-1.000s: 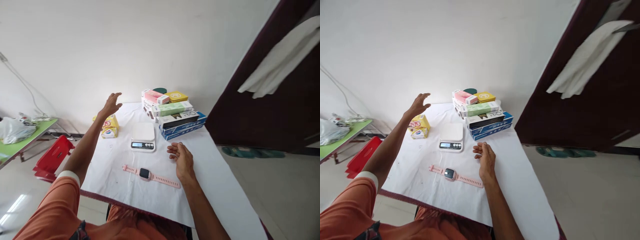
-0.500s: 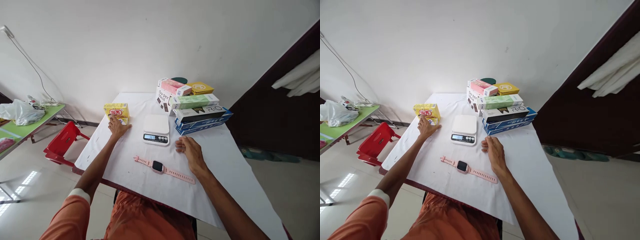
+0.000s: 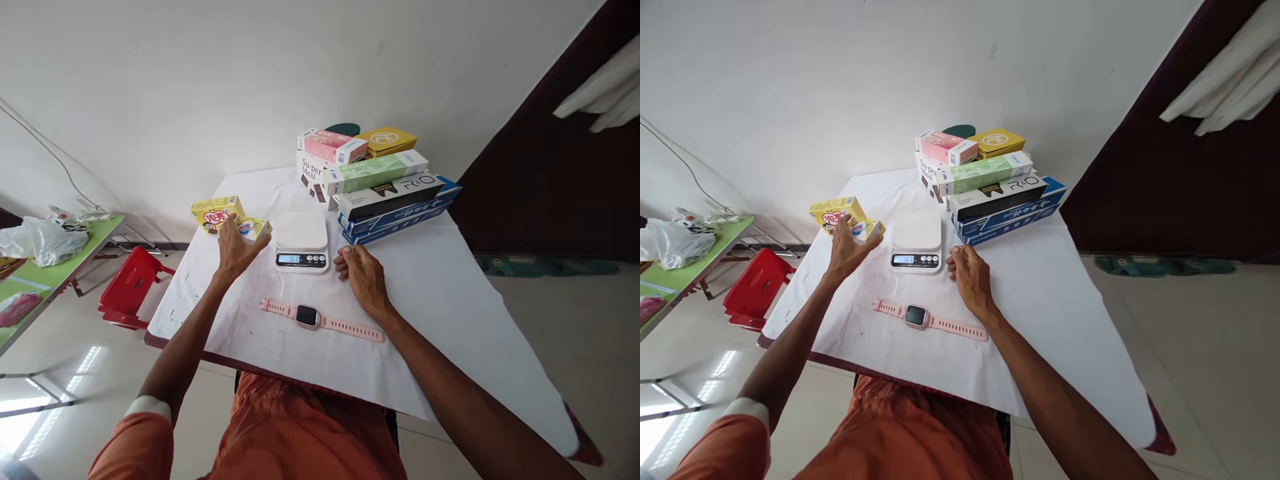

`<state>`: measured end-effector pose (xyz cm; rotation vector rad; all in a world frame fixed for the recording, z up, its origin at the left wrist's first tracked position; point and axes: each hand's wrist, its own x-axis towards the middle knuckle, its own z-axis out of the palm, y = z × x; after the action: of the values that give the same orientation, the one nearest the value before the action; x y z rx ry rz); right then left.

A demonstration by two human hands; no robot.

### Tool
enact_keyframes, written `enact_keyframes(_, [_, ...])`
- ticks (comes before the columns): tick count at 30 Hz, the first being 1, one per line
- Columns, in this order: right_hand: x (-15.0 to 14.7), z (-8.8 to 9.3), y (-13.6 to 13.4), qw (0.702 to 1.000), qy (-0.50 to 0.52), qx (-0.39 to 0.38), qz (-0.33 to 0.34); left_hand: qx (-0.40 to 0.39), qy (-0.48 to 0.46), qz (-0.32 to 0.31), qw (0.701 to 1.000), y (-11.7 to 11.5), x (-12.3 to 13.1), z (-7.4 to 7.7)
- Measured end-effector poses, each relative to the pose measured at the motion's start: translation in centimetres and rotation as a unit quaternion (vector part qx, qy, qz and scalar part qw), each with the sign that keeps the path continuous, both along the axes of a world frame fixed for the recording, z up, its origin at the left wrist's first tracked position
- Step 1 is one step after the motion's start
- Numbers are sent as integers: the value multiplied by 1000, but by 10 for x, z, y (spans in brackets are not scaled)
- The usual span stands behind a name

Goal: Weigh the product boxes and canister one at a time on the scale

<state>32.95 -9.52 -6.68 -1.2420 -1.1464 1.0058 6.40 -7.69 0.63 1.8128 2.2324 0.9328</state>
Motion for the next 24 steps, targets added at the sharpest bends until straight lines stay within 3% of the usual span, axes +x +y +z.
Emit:
enact_keyframes(4, [1, 1, -2, 1000, 9, -2, 12, -19, 22, -41, 999, 29, 46, 7])
enact_keyframes(10, [1, 4, -1, 1000, 14, -10, 16, -33, 74, -54, 995, 47, 91, -4])
enact_keyframes(17, [0, 5, 1, 999, 34, -19, 10, -31, 97, -36, 994, 52, 99, -22])
enact_keyframes(21, [1, 4, 0, 1000, -1, 8, 15, -33, 68, -39, 996, 46, 91, -15])
enact_keyframes(24, [1, 4, 0, 999, -29, 28, 10, 19, -11, -51, 998, 39, 70, -9])
